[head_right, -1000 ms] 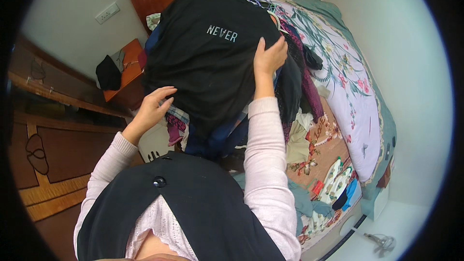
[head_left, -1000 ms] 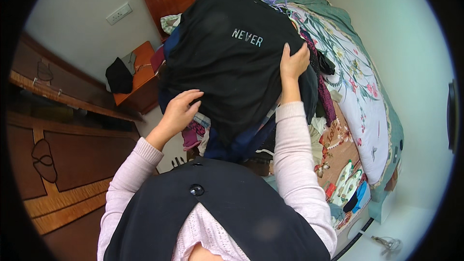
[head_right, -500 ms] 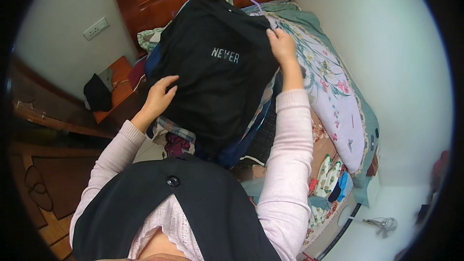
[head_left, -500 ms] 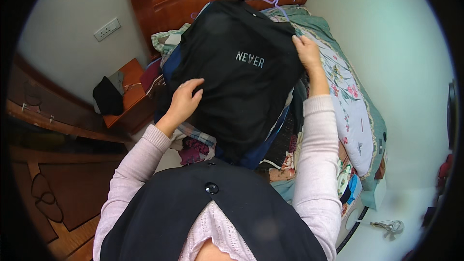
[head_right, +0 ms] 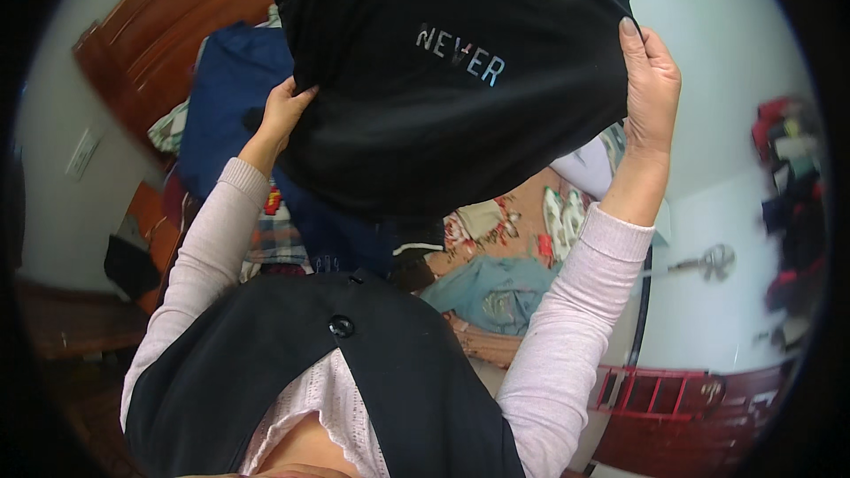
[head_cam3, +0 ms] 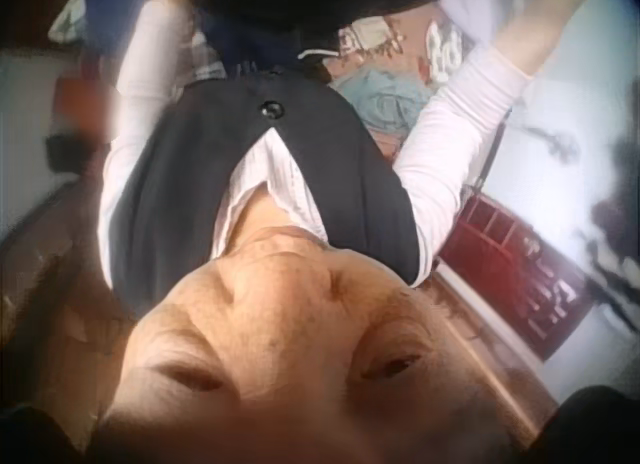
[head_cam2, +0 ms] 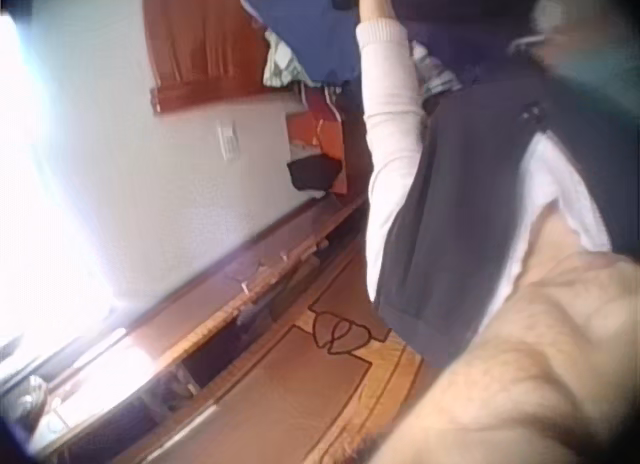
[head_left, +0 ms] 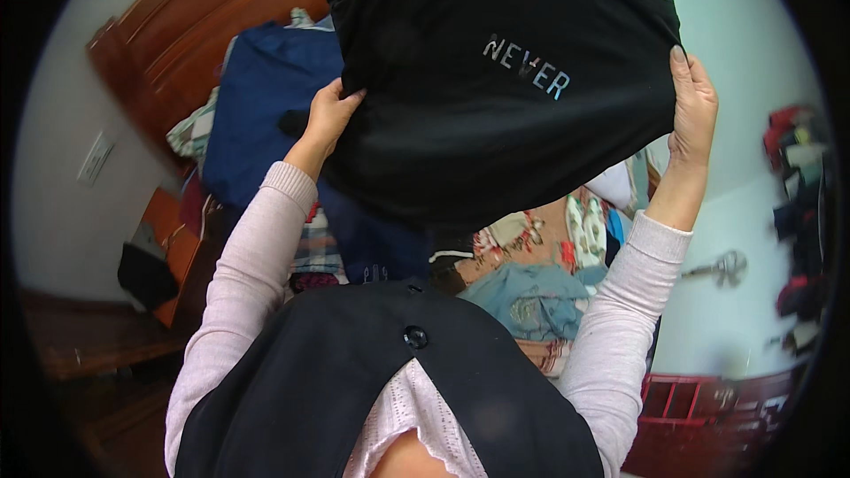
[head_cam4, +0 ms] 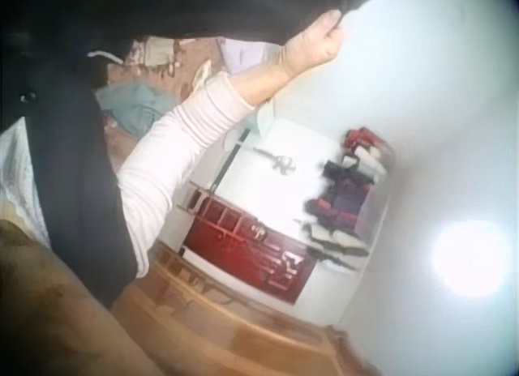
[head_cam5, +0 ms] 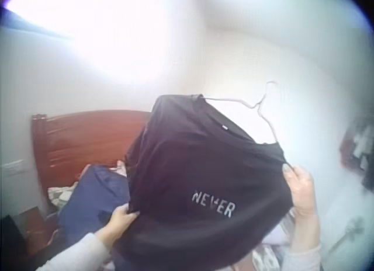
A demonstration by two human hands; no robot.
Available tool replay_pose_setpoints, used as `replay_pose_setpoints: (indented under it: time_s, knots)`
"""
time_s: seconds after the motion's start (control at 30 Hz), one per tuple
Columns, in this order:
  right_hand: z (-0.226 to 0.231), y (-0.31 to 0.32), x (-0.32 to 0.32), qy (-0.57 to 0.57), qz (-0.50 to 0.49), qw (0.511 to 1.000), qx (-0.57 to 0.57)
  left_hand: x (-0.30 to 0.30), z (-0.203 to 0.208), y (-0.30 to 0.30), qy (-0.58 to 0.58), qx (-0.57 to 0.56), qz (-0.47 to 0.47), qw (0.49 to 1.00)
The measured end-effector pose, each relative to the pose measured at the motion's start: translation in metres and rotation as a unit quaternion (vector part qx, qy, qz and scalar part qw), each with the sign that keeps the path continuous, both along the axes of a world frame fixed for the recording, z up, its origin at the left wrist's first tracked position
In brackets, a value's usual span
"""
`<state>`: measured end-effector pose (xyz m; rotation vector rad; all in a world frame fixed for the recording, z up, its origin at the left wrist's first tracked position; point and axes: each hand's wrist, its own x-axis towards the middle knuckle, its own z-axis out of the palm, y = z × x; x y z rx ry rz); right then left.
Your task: The person opens a wardrobe, removes several empty hangers, and places them on the bed. They then pick up a black t-shirt, place it on a hanger, and hang it in the wardrobe. Next, they pick up a pair of blue shorts, place them on a hanger, and hang them in the wardrobe.
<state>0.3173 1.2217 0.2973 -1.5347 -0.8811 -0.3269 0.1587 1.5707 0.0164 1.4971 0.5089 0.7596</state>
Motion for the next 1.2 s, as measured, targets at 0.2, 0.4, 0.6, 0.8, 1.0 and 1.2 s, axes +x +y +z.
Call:
replay_pose_setpoints:
  time_s: [0.2,0.4,0.6,0.8,1.0,1.2]
  knots:
    - [0.006,-0.097,-0.001,-0.165,-0.352,0.916,-0.098,0.035,0.042,-0.055,-0.101,-0.010,-0.132,0.986]
    - [-0.016,-0.132,0.032,-0.122,-0.356,0.916,-0.140,-0.062,0.103,-0.067,-0.125,-0.033,-0.167,0.977]
    - [-0.050,-0.056,0.097,-0.050,-0.157,0.986,-0.036,-0.153,0.101,-0.058,-0.112,-0.038,-0.083,0.989]
    - [-0.105,0.112,0.131,-0.102,-0.054,0.984,-0.136,-0.209,0.073,-0.034,-0.054,-0.027,0.111,0.992]
    - [-0.248,0.233,0.072,-0.289,-0.089,0.913,-0.273,-0.201,-0.018,-0.043,0.203,0.046,0.098,0.973]
    - [-0.309,0.242,-0.074,-0.087,0.210,0.948,-0.223,-0.190,-0.015,-0.053,0.288,-0.018,0.036,0.957]
